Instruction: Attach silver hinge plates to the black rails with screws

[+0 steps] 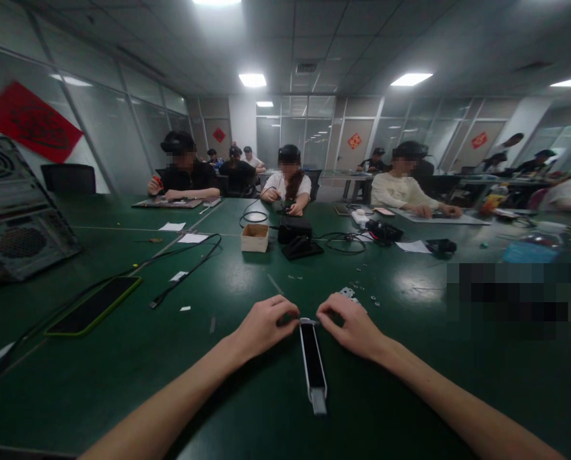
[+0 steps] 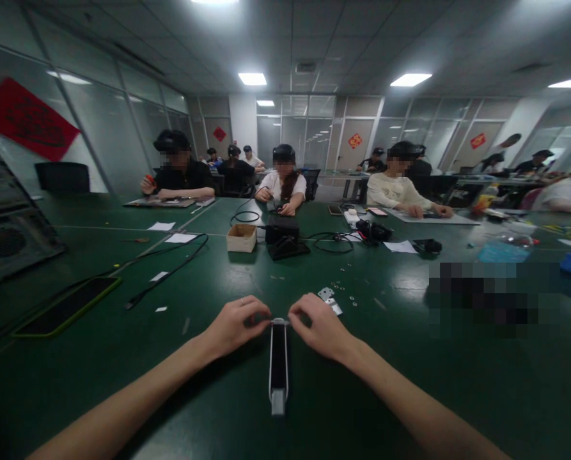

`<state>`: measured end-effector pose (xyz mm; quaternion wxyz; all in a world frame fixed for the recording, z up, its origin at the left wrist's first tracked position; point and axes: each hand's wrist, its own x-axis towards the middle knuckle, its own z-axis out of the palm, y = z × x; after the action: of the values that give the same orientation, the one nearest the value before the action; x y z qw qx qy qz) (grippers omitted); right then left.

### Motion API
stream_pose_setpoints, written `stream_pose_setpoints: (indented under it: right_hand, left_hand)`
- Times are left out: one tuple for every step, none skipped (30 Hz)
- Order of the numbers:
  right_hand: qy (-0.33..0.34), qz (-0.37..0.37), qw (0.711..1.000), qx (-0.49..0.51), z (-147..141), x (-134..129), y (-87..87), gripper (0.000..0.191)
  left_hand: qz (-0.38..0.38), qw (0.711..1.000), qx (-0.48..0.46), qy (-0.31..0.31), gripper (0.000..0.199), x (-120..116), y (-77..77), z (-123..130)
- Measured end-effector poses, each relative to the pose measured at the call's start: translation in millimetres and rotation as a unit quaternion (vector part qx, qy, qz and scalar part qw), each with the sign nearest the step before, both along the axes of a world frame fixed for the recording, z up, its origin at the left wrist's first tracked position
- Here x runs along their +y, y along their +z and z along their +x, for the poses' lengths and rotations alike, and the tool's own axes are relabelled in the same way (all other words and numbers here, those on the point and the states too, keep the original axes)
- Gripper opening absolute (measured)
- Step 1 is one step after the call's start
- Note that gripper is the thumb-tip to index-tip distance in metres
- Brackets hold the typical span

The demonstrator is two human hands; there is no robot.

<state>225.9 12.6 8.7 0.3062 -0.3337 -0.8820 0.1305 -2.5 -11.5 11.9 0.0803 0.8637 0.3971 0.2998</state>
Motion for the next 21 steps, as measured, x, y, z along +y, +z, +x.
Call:
stream_pose_setpoints:
  right_hand:
    - [-0.003, 0.007, 1.0, -0.018, 3.7, 2.5, 0.6, 0.015]
    - [-0.004, 0.01, 0.999, -0.036, 7.0, 4.5, 1.2, 0.015]
    - [-0.005, 0.011, 0.998, -0.054, 9.7, 5.8, 1.9, 0.015]
    - [-0.003, 0.01, 0.997, -0.072, 11.7, 6.6, 2.6, 0.014]
    - [-0.001, 0.006, 0.996, -0.089, 13.1, 6.8, 3.1, 0.013]
    - [0.0, 0.002, 0.995, -0.103, 13.7, 6.6, 3.3, 0.013]
    - [0.002, -0.005, 0.993, -0.116, 13.8, 6.3, 3.2, 0.013]
    - [0.005, -0.012, 0.992, -0.125, 13.4, 5.8, 2.8, 0.013]
    - [0.009, -0.017, 0.991, -0.13, 12.8, 5.5, 2.1, 0.014]
    - [0.013, -0.02, 0.991, -0.13, 12.0, 5.3, 1.1, 0.014]
    - [0.018, -0.021, 0.991, -0.128, 11.3, 5.3, -0.1, 0.014]
    - [0.023, -0.02, 0.992, -0.124, 10.6, 5.5, -1.3, 0.014]
    - [0.026, -0.02, 0.992, -0.121, 10.1, 5.8, -2.5, 0.014]
    - [0.028, -0.021, 0.992, -0.118, 9.9, 6.1, -3.5, 0.014]
    - [0.029, -0.024, 0.993, -0.116, 9.8, 6.3, -4.3, 0.014]
    - [0.03, -0.026, 0.993, -0.115, 9.8, 6.5, -4.8, 0.014]
    - [0.03, -0.029, 0.993, -0.114, 9.9, 6.6, -5.2, 0.014]
    - [0.03, -0.031, 0.993, -0.112, 10.1, 6.5, -5.3, 0.014]
    - [0.031, -0.032, 0.993, -0.109, 10.3, 6.4, -5.3, 0.014]
    - [0.032, -0.032, 0.993, -0.106, 10.4, 6.3, -5.3, 0.014]
    - [0.033, -0.032, 0.994, -0.103, 10.6, 6.3, -5.3, 0.014]
  left_hand:
    - [-0.023, 1.0, 0.003, 0.008, 0.01, 1.8, 1.9, -3.7]
    - [-0.044, 0.999, 0.007, 0.018, 0.01, 3.6, 3.8, -7.2]
    - [-0.068, 0.997, 0.012, 0.024, 0.009, 5.1, 5.6, -10.4]
    - [-0.092, 0.995, 0.016, 0.025, 0.009, 6.4, 7.1, -13.0]
    - [-0.116, 0.993, 0.019, 0.022, 0.009, 7.4, 8.2, -15.0]
    - [-0.137, 0.99, 0.02, 0.016, 0.01, 8.1, 8.8, -16.3]
    - [-0.153, 0.988, 0.019, 0.008, 0.01, 8.5, 9.1, -16.9]
    - [-0.164, 0.986, 0.018, 0.002, 0.011, 8.7, 9.2, -17.0]
    - [-0.172, 0.985, 0.015, -0.002, 0.011, 8.6, 9.1, -16.7]
    - [-0.177, 0.984, 0.012, -0.005, 0.011, 8.4, 9.0, -16.1]
    - [-0.18, 0.984, 0.009, -0.007, 0.01, 8.0, 9.0, -15.4]
    - [-0.183, 0.983, 0.006, -0.007, 0.01, 7.5, 9.1, -14.6]
    - [-0.185, 0.983, 0.004, -0.007, 0.01, 7.0, 9.2, -13.9]
    - [-0.185, 0.983, 0.001, -0.006, 0.01, 6.6, 9.3, -13.4]
    - [-0.186, 0.983, -0.001, -0.004, 0.011, 6.2, 9.3, -12.9]
    - [-0.186, 0.983, -0.003, -0.003, 0.011, 5.9, 9.2, -12.6]
    - [-0.187, 0.982, -0.006, -0.001, 0.011, 5.8, 8.9, -12.4]
    - [-0.188, 0.982, -0.008, 0.0, 0.011, 5.8, 8.5, -12.2]
    - [-0.191, 0.982, -0.009, 0.002, 0.011, 5.8, 8.0, -12.1]
    - [-0.193, 0.981, -0.011, 0.004, 0.012, 6.0, 7.6, -11.9]
    - [-0.196, 0.981, -0.012, 0.006, 0.012, 6.1, 7.3, -11.6]
